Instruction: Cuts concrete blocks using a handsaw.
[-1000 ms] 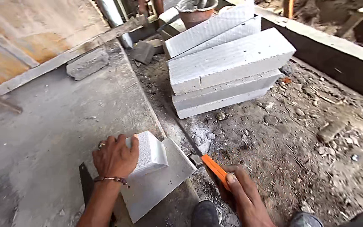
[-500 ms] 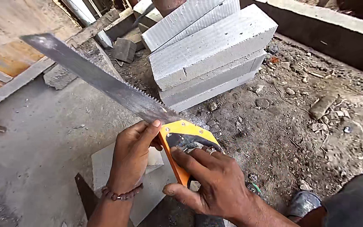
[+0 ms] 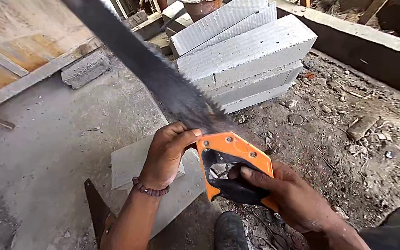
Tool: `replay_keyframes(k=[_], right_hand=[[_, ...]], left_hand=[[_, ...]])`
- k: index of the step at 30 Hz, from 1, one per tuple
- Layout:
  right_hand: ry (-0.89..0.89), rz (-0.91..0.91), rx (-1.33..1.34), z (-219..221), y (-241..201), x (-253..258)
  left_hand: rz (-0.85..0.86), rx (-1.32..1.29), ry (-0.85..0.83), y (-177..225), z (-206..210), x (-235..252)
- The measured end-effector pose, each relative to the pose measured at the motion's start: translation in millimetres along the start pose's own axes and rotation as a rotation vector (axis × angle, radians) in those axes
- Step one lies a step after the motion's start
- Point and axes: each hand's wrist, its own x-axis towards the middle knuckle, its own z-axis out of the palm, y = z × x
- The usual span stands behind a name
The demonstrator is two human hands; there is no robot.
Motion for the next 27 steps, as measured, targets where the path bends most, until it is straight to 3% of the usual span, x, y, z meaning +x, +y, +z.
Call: replay_keyframes(k=[2,4,6,9,13,16,21,27], right_hand=[[0.092,-0.075,-0.037,6.9,9.2,-0.7],[0.166,-0.198,-0.246,3.2,23.1,-0.6],[0.182,-0.265,-0.435,-2.7,35.2,-5.6],[0.185,-0.211,-0.424,-3.0,48.0,-19.4],[0.227,-0.180,-0.321,12.4,77.9,-36.8],[0.192,-0.197,-0.325,26.0,94.7,-54.2],[0.104,-0.172,-0.426,43.7,115.8,-84.3],[0.139,-0.268,-0.612,57.5,125.8,-94.0]], left_hand=[[0.047,0.415,-0.100,6.7,-16.7,-2.1],[0.144,1.013,-0.049,23.9,-49.8,-7.7],[0.034,1.251,-0.067,38.3,-92.6,-15.4],[-0.225,1.366,-0.162,16.5,-135.9,-22.6],[-0.113,1.525,-0.014,-17.8,-141.6,-39.5],[-0.205,1.507,0.178,-21.9,-124.3,-48.5],[-0.265,1.483,0.208,-20.9,-122.3,-48.2],[-0.284,1.497,0.216,-21.3,-120.9,-46.7]])
